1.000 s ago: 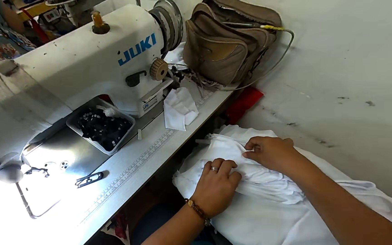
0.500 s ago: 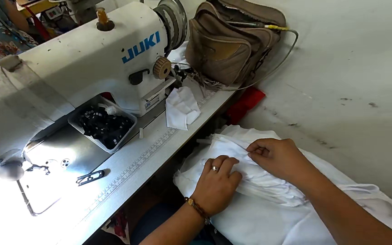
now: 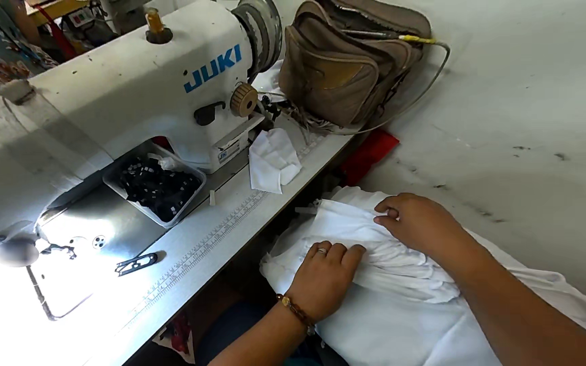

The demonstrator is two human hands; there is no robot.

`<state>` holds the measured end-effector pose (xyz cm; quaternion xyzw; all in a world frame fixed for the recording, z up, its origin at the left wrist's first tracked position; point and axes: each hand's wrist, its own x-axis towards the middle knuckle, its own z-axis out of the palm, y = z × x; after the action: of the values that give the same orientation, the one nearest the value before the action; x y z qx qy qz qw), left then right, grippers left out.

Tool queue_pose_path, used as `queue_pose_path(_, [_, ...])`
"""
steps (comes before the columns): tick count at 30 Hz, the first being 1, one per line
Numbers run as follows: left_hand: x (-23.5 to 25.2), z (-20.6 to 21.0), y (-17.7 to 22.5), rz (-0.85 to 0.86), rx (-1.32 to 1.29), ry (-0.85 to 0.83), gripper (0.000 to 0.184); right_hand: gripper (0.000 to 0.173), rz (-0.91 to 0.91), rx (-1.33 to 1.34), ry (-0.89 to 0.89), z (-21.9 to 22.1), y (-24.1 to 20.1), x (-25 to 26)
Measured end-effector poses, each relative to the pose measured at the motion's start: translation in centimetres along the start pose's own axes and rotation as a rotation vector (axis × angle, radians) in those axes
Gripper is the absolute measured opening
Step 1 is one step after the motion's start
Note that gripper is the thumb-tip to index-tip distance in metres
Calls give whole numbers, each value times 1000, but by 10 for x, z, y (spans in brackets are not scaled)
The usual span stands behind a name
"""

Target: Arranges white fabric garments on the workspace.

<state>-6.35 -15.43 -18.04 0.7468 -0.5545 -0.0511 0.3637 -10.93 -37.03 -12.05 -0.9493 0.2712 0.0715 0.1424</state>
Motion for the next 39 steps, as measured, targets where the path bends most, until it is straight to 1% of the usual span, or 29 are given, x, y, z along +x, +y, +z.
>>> queue_pose_path(2, [1, 0, 0, -40, -15, -56, 36, 13, -13, 28, 19, 1, -1, -1])
queue_pose_path(4, [1, 2, -1, -25, 3, -77, 29, 11, -53, 39, 62, 4, 1, -4])
queue_pose_path(5, [1, 3, -1, -19, 9, -83, 26, 13, -55, 25, 58, 5, 2, -5])
queue_pose_path(9, [0, 2, -2, -14, 16, -80, 20, 21, 16, -48, -43, 6, 2, -7])
queue_pose_path(12, [0, 1, -2, -15, -2, -58, 19, 15, 38, -39, -59, 5, 1, -7])
queue_pose_path(13, [0, 1, -2, -8, -6, -33, 20, 13, -6, -9, -35, 4, 3, -9])
queue_pose_path(14, [0, 2, -3, 2, -10, 5, 23, 10, -98, 44, -6, 2, 4, -12])
queue_pose_path(15, [1, 2, -3, 13, -16, 48, 29, 9, -245, 108, 23, 1, 7, -17])
queue_pose_path(16, [2, 1, -3, 19, -21, 74, 42, 7, -421, 169, 43, -1, 9, -22])
queue_pose_path(17, [4, -1, -3, 19, -14, 79, 60, 2, -580, 203, 53, -1, 11, -26])
queue_pose_path(18, [6, -3, -2, 16, 3, 68, 77, 4, -694, 234, 39, 0, 11, -30])
queue_pose_path(19, [8, -5, -1, 12, 24, 50, 84, 6, -753, 263, -1, 0, 12, -33])
queue_pose_path(20, [9, -5, 0, 15, 40, 39, 79, 9, -758, 282, -39, -1, 13, -35])
queue_pose_path(21, [9, -4, 0, 14, 54, 17, 65, 11, -708, 287, -58, -4, 14, -35])
queue_pose_path(22, [8, -2, 1, 6, 73, -16, 51, 11, -607, 287, -54, -8, 12, -35])
queue_pose_path(23, [8, -1, 1, 1, 84, -43, 43, 9, -471, 275, -19, -10, 9, -32])
queue_pose_path(24, [7, -1, 0, -3, 90, -55, 38, 11, -315, 227, 27, -11, 4, -26])
queue_pose_path(25, [6, -1, 0, -2, 95, -53, 34, 17, -183, 154, 54, -8, 2, -19])
queue_pose_path(26, [5, -1, 0, 1, 97, -40, 32, 23, -90, 93, 42, -4, 3, -10])
queue_pose_path(27, [4, -1, -1, 3, 95, -22, 31, 23, -57, 66, 36, 1, 6, -3])
queue_pose_path(28, [4, -2, -2, -2, 82, -6, 35, 17, -70, 59, 50, 5, 8, 1])
queue_pose_path(29, [4, -3, -2, -15, 56, 1, 43, 10, -120, 69, 88, 8, 10, 1])
queue_pose_path(30, [4, -3, -1, -40, 28, -5, 53, 7, -197, 89, 126, 9, 11, -1])
queue_pose_path(32, [4, -3, 0, -70, -19, 13, 76, 1, -437, 143, 169, 6, 14, -11])
queue_pose_path(34, [5, -3, 2, -72, -46, 67, 93, 13, -675, 161, 159, 3, 12, -24])
queue_pose_path(35, [7, -4, 2, -70, -52, 73, 98, 17, -764, 173, 131, 4, 12, -31])
queue_pose_path(36, [7, -4, 3, -68, -41, 65, 96, 18, -821, 180, 98, 6, 13, -36])
queue_pose_path(37, [7, -4, 3, -70, -20, 45, 86, 19, -841, 188, 69, 7, 15, -40])
queue_pose_path(39, [4, 0, 3, -63, 57, 18, 47, 20, -762, 198, 34, 3, 20, -42])
